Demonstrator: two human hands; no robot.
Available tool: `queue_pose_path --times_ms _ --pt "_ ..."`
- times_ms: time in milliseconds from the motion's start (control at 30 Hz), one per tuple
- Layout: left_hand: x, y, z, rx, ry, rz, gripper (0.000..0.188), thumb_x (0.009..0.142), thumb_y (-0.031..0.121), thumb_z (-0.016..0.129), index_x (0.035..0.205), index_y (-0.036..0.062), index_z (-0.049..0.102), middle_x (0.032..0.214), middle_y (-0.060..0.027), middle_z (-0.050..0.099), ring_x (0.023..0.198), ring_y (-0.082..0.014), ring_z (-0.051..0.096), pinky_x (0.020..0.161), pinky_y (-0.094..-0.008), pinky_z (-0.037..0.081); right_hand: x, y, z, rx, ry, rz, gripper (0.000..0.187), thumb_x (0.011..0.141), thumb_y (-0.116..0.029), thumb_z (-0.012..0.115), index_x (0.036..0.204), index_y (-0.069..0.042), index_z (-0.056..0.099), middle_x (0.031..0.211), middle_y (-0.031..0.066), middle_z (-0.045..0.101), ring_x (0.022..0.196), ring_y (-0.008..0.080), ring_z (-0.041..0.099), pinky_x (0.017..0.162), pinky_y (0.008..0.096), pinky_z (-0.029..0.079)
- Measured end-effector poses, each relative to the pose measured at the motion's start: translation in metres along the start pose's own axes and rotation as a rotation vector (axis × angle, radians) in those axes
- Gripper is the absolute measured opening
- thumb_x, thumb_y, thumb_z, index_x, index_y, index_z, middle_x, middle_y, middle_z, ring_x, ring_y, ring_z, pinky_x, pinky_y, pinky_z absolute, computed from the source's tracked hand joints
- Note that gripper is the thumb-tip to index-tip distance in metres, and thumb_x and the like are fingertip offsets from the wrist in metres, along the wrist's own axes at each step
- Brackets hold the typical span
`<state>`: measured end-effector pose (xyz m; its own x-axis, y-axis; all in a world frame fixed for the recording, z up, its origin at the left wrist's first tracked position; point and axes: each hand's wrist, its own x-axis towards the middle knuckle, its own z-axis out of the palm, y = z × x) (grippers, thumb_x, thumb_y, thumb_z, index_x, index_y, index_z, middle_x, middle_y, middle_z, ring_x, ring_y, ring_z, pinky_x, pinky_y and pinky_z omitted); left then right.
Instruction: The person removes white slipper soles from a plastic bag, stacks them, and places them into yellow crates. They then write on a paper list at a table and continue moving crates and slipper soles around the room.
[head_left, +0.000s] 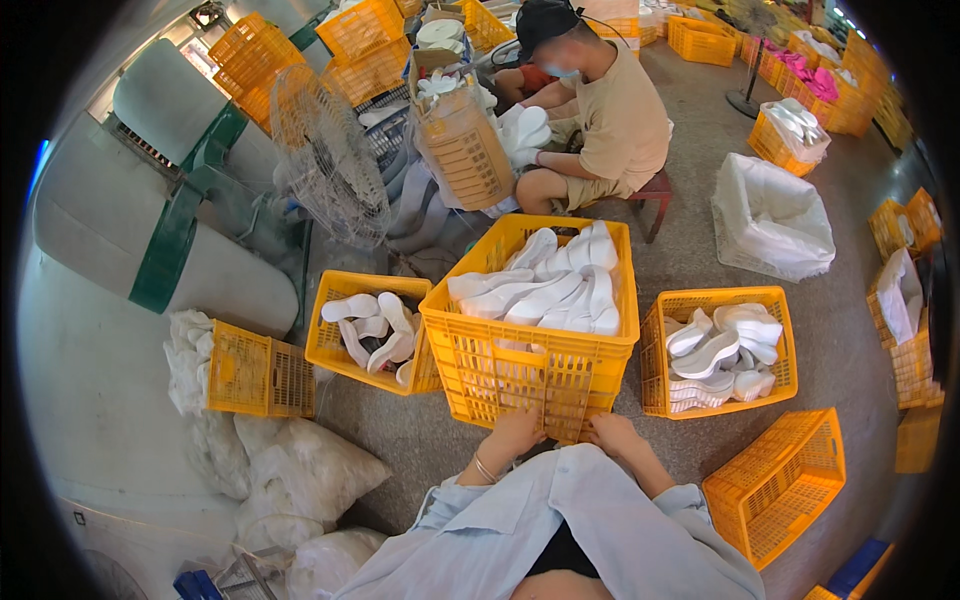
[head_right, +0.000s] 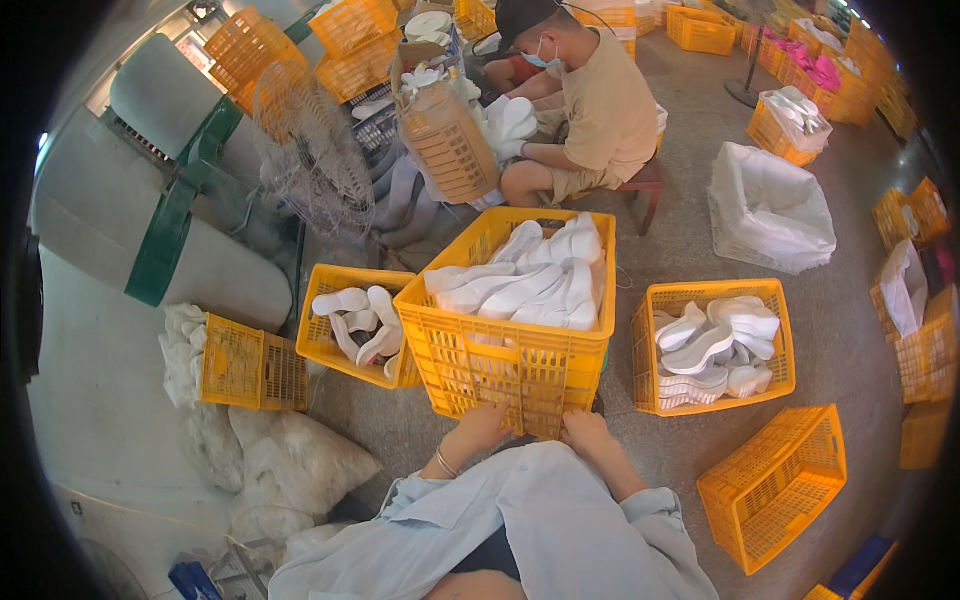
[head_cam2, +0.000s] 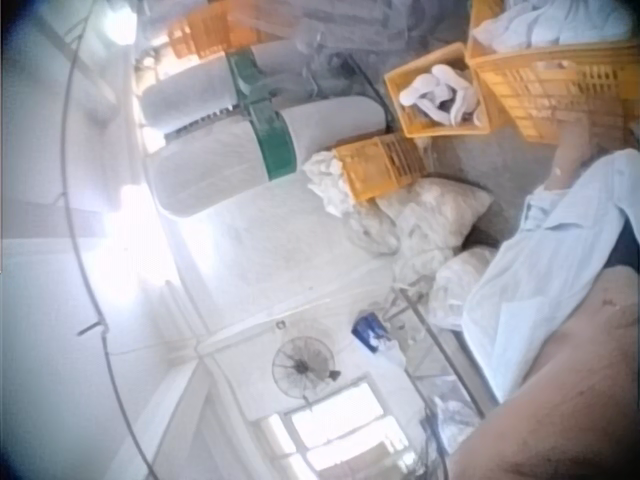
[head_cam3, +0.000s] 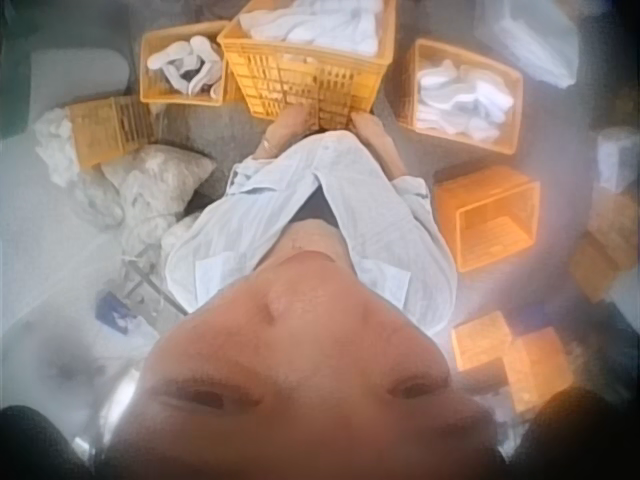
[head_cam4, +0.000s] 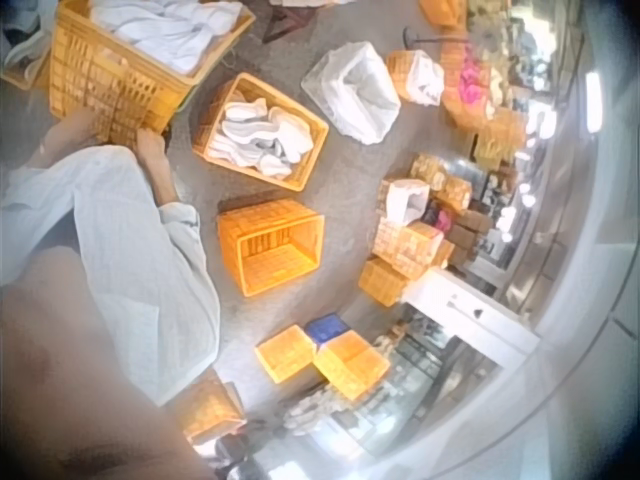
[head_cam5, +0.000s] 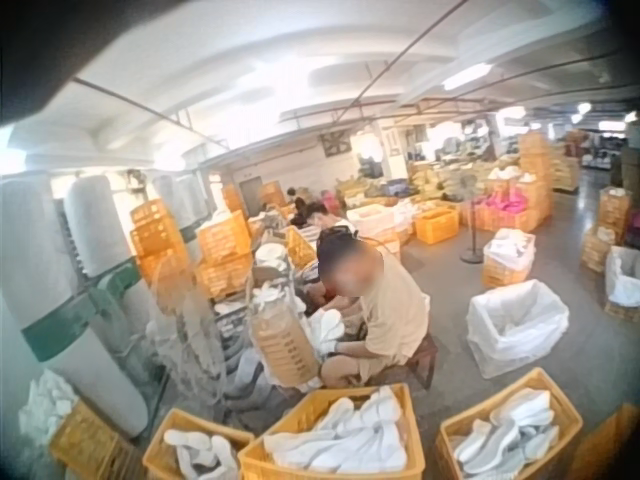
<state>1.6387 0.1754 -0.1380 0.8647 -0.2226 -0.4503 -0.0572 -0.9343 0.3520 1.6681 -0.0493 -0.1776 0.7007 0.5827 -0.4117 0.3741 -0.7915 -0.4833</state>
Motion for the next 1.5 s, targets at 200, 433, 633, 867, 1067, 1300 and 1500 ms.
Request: queue_pose_path --times_ms 200,433,633,867,1067,1300,1500 --pt "-0.001 -0.003 0.002 0.004 0.011 -0.007 0.043 0.077 0.032 0.06 0.104 0.001 0.047 0.087 -0.0221 0.057 0.082 -0.0368 0.058 0.068 -0.0439 0.047 0.005 0.001 0.001 0.01 -0.041 0.004 0.023 0.078 -0.023 0.055 0.089 -0.003 0.056 0.09 0.016 0.059 0.086 0.0327 0.058 0.072 0.0419 0.047" --pt "0.001 -0.004 0.003 0.032 -0.004 -0.035 0.042 0.077 0.033 0.06 0.103 0.0012 0.048 0.087 -0.0218 0.057 0.081 -0.0367 0.058 0.067 -0.0444 0.047 0.01 0.003 0.002 -0.005 -0.067 0.013 0.024 0.077 -0.022 0.057 0.091 -0.003 0.055 0.093 0.0159 0.058 0.087 0.0328 0.057 0.074 0.0418 0.047" --pt "0.007 0.0 0.002 -0.005 -0.058 -0.05 0.043 0.079 0.031 0.059 0.109 0.0019 0.048 0.089 -0.0207 0.058 0.083 -0.0346 0.059 0.069 -0.0419 0.048 0.002 -0.002 -0.019 0.049 -0.111 0.013 0.026 0.079 -0.026 0.057 0.091 -0.003 0.058 0.092 0.0166 0.059 0.087 0.0318 0.058 0.074 0.0401 0.047" --pt "0.059 -0.013 -0.076 -0.667 0.14 0.117 0.032 0.083 0.018 0.058 0.111 0.0025 0.053 0.097 -0.013 0.06 0.085 -0.0199 0.059 0.075 -0.0321 0.047 0.021 0.035 -0.147 0.82 0.284 -0.108 0.019 0.082 -0.013 0.058 0.094 0.002 0.06 0.081 0.0072 0.062 0.076 0.0135 0.058 0.068 0.025 0.046" --pt "0.118 0.025 -0.112 -0.415 0.739 0.192 0.032 0.081 0.016 0.06 0.106 -0.0022 0.054 0.097 -0.0153 0.06 0.088 -0.0245 0.058 0.078 -0.0325 0.045 0.054 0.069 -0.185 0.444 0.578 -0.066 0.022 0.082 -0.013 0.055 0.098 0.002 0.055 0.09 0.0164 0.059 0.082 0.0275 0.06 0.07 0.0335 0.047" --pt "0.123 0.064 -0.075 -0.575 0.425 0.186 0.031 0.08 0.015 0.06 0.106 -0.0009 0.055 0.096 -0.0148 0.06 0.09 -0.026 0.058 0.078 -0.0333 0.045 0.054 0.099 -0.157 0.747 0.27 -0.068 0.023 0.081 -0.012 0.059 0.099 0.002 0.057 0.089 0.0132 0.062 0.081 0.0216 0.061 0.073 0.0305 0.048" --pt "0.108 0.043 -0.073 -0.578 0.553 0.002 0.031 0.079 0.013 0.061 0.106 -0.0005 0.055 0.098 -0.0138 0.06 0.091 -0.0253 0.058 0.078 -0.0326 0.046 0.063 0.129 -0.175 0.615 0.302 -0.059 0.023 0.08 -0.011 0.058 0.1 0.002 0.057 0.091 0.0155 0.061 0.084 0.0247 0.061 0.073 0.0316 0.048"
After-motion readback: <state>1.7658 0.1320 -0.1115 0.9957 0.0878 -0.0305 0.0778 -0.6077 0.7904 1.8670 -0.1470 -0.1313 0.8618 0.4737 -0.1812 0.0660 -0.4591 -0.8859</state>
